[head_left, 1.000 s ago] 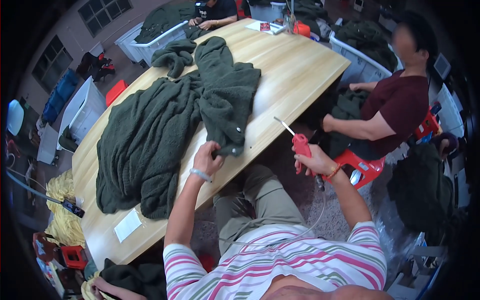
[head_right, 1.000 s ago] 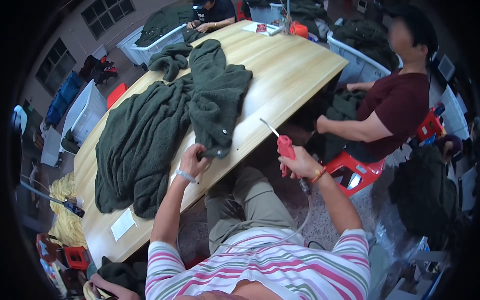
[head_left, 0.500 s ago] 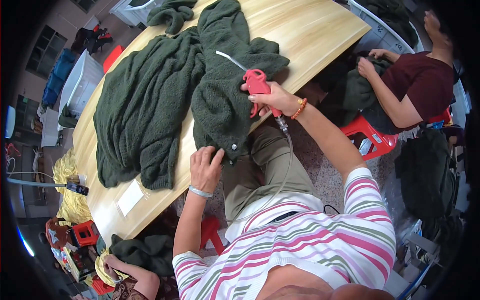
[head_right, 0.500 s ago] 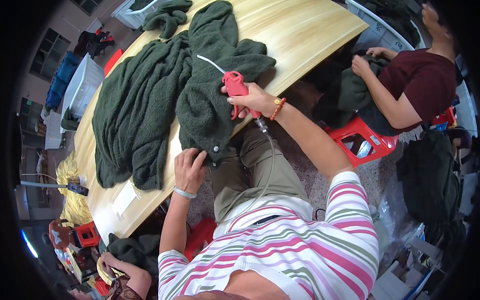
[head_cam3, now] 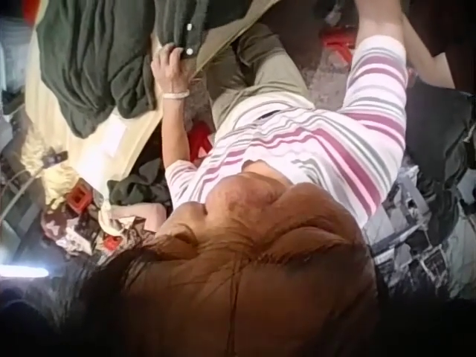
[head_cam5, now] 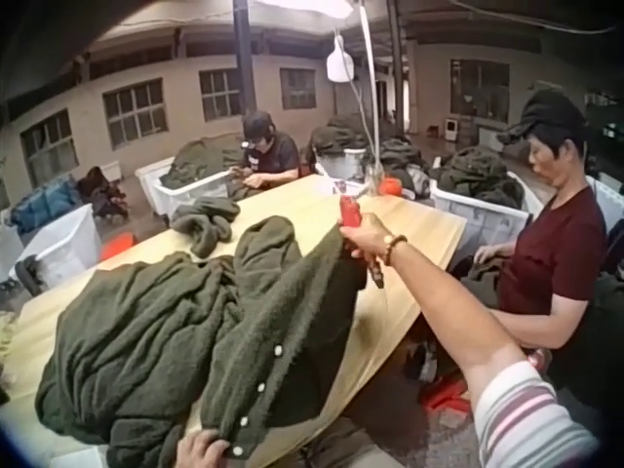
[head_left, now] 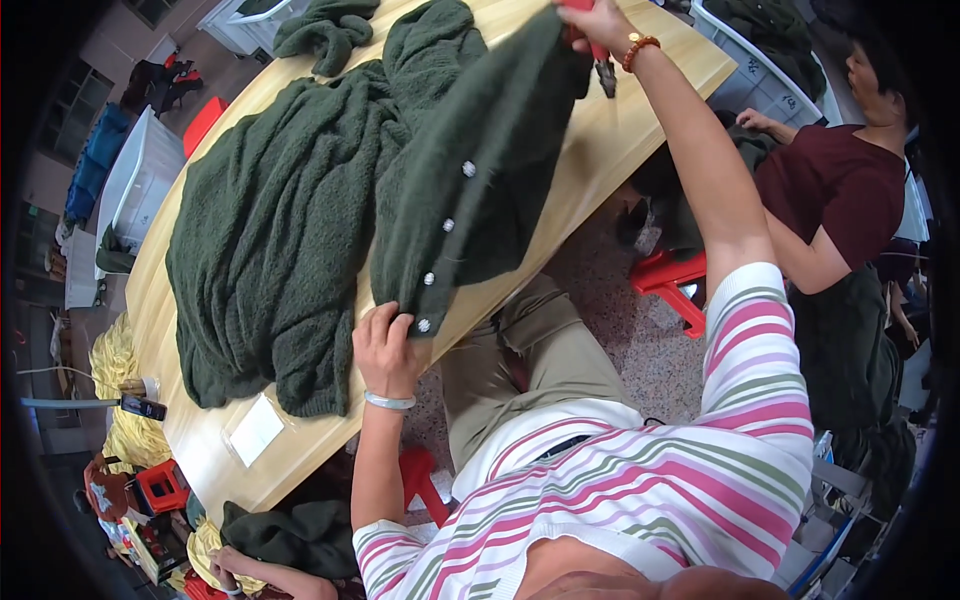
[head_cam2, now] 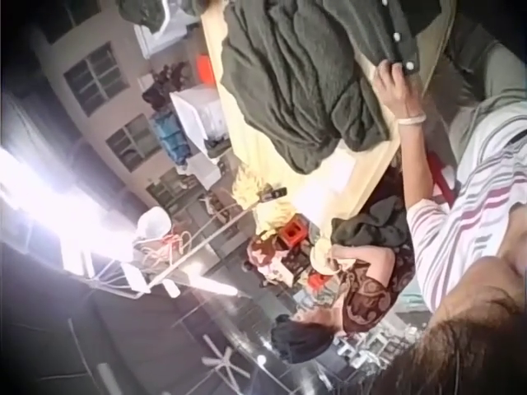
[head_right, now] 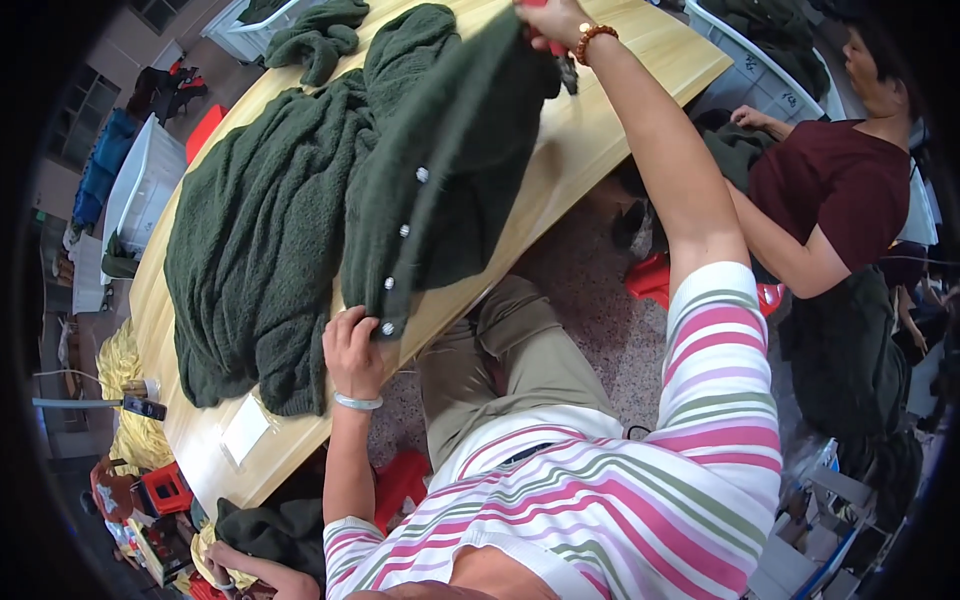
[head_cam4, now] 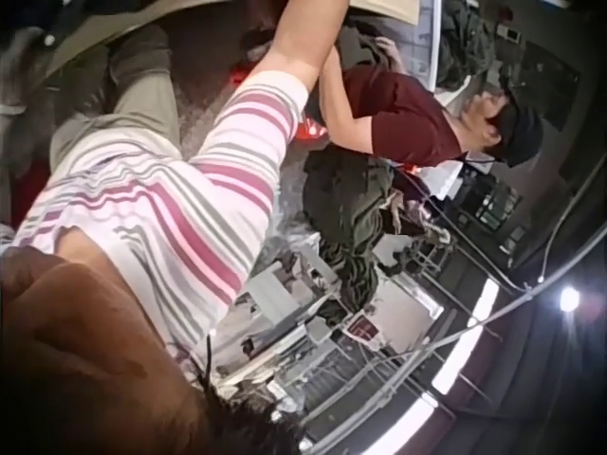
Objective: Trimming loose threads from green fabric garments using scissors.
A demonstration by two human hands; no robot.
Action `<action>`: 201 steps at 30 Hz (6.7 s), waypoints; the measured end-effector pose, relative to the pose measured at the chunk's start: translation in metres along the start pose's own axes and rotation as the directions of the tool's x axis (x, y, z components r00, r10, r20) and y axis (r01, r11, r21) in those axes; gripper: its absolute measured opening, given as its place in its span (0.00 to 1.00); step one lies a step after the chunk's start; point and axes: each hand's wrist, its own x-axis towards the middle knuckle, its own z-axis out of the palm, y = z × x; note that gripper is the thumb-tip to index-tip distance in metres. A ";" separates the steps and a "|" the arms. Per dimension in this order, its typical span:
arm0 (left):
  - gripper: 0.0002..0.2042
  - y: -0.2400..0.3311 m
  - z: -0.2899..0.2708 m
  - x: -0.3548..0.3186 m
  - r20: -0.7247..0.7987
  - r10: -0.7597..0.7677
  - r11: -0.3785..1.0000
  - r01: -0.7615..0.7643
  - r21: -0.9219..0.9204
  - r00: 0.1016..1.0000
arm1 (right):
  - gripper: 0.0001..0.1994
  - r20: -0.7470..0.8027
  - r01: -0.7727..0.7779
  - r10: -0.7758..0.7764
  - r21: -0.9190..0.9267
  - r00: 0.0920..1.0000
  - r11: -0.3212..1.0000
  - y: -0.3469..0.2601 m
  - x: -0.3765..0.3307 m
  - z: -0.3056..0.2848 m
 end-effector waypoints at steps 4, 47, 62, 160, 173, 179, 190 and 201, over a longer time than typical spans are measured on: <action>0.20 0.009 -0.003 -0.002 0.287 -0.082 0.994 0.056 0.096 0.955 | 0.14 0.141 -0.305 0.382 -0.384 0.913 0.871 0.052 -0.009 0.006; 0.12 0.030 0.074 0.091 0.113 -0.017 0.960 0.048 -0.277 0.993 | 0.15 0.408 -0.029 0.250 -0.477 0.878 0.879 -0.017 -0.319 0.047; 0.05 -0.004 0.103 0.106 0.321 -0.062 0.913 0.183 -0.364 0.945 | 0.11 0.493 0.096 0.253 -0.578 0.832 0.810 -0.010 -0.340 0.083; 0.16 -0.049 -0.199 0.314 -0.466 -0.484 0.304 -0.357 -0.883 0.741 | 0.13 0.032 -0.106 0.111 -0.134 0.993 0.985 0.050 -0.279 0.018; 0.53 0.009 0.026 0.139 0.239 0.102 0.982 -0.136 0.129 0.966 | 0.16 0.223 -0.267 0.281 -0.089 0.934 0.959 0.078 -0.290 0.033; 0.37 0.053 0.064 0.168 0.339 0.327 0.918 -0.381 0.107 0.882 | 0.14 0.188 -0.363 0.339 0.111 0.922 0.925 0.082 -0.312 0.018; 0.16 0.040 -0.021 0.093 0.726 0.345 0.889 0.042 -0.457 0.594 | 0.13 0.192 -0.388 0.373 0.047 0.908 0.920 0.076 -0.322 0.010; 0.12 0.025 -0.038 0.080 0.512 0.014 0.955 0.140 -0.262 0.859 | 0.15 0.294 -0.265 0.255 -0.006 0.921 0.964 0.053 -0.301 0.047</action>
